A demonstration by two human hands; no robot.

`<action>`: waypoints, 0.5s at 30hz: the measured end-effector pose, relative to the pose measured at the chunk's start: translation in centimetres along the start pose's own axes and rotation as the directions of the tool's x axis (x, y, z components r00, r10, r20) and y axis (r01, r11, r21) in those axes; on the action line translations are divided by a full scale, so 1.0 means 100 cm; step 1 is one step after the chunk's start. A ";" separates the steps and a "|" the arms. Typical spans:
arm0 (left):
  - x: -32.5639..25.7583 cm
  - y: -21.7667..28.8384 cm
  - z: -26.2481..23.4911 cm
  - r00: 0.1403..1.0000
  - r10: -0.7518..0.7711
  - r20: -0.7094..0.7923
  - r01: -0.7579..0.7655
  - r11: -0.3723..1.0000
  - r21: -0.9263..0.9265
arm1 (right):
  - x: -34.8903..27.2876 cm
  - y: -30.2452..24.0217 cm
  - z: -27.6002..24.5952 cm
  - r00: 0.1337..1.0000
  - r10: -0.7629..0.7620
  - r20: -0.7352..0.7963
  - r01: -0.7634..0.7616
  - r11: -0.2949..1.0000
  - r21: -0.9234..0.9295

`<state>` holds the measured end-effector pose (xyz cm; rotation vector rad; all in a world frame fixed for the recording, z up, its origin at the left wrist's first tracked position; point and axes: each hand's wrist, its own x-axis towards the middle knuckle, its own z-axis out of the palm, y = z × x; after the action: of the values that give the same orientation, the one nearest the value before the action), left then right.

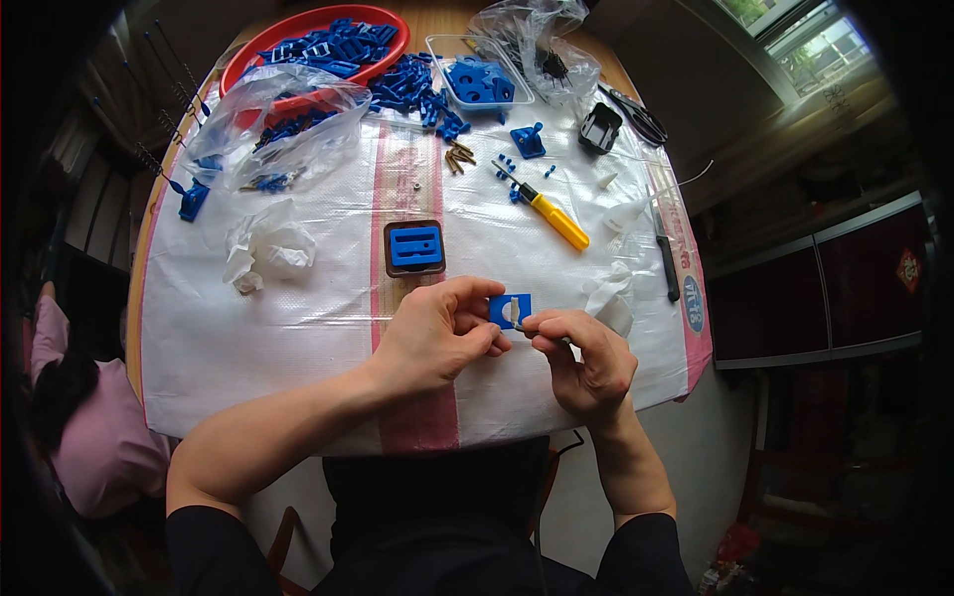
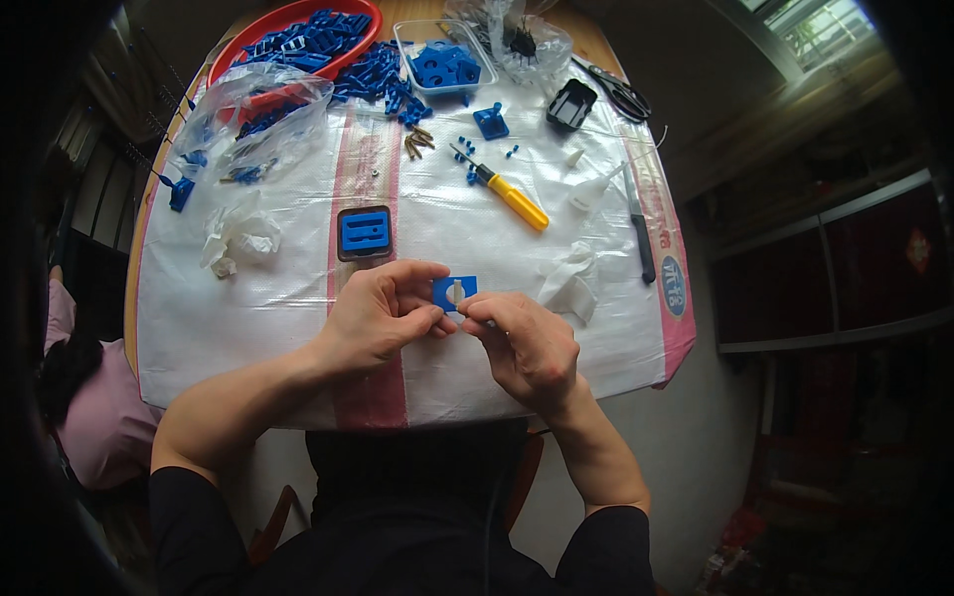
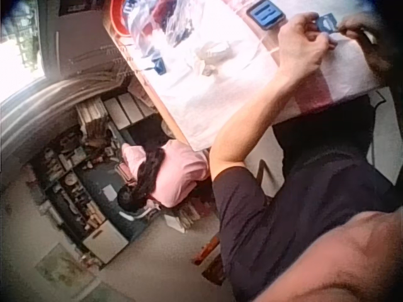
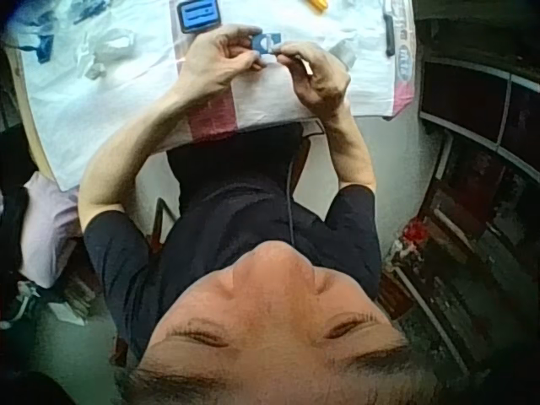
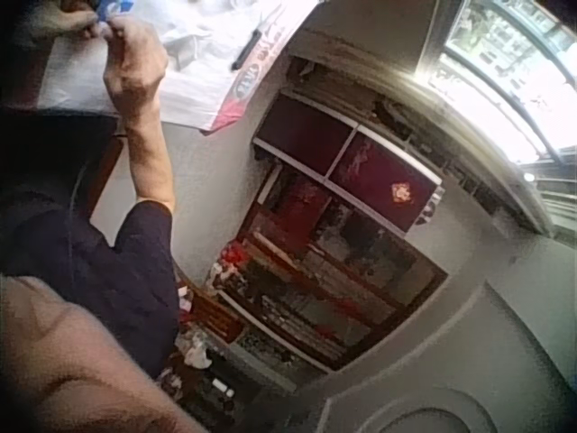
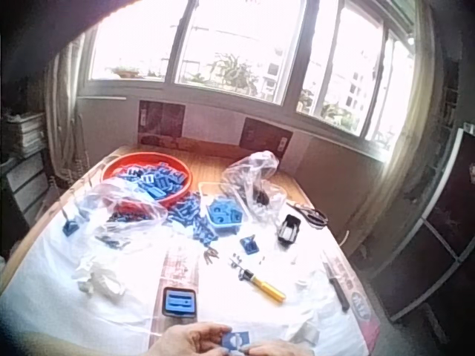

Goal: The recorder is assembling small plastic components, specifically attaching a spring and a small metal rod to a blue plastic base using tools like a hex key and screwdriver.

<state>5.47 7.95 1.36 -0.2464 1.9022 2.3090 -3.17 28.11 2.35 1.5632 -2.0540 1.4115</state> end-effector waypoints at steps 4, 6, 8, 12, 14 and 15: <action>0.000 -0.003 0.001 0.999 0.043 -0.014 -0.043 0.999 0.012 | -0.001 0.000 0.000 1.000 0.011 0.000 -0.011 1.000 0.009; 0.000 -0.005 0.001 0.997 0.071 -0.018 -0.070 0.997 0.018 | -0.001 0.001 0.000 1.000 0.012 0.002 -0.012 1.000 0.008; 0.001 -0.006 0.001 0.997 0.079 -0.017 -0.079 0.997 0.018 | -0.001 0.001 0.000 1.000 0.012 0.005 -0.012 1.000 0.006; -0.001 -0.004 0.002 0.997 0.079 -0.022 -0.078 0.997 0.025 | -0.001 0.001 0.000 1.000 -0.001 0.005 0.001 1.000 0.013; 0.000 -0.005 0.001 0.997 0.080 -0.019 -0.079 0.996 0.039 | 0.000 0.000 0.000 1.000 -0.007 0.005 0.007 1.000 0.009; 0.000 -0.005 0.001 0.997 0.080 -0.018 -0.079 0.996 0.035 | 0.000 0.000 0.000 1.000 -0.007 0.005 0.007 1.000 0.010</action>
<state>5.60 8.14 0.92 -0.1928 1.9941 2.3291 -3.19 28.10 2.32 1.5775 -2.0456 1.4187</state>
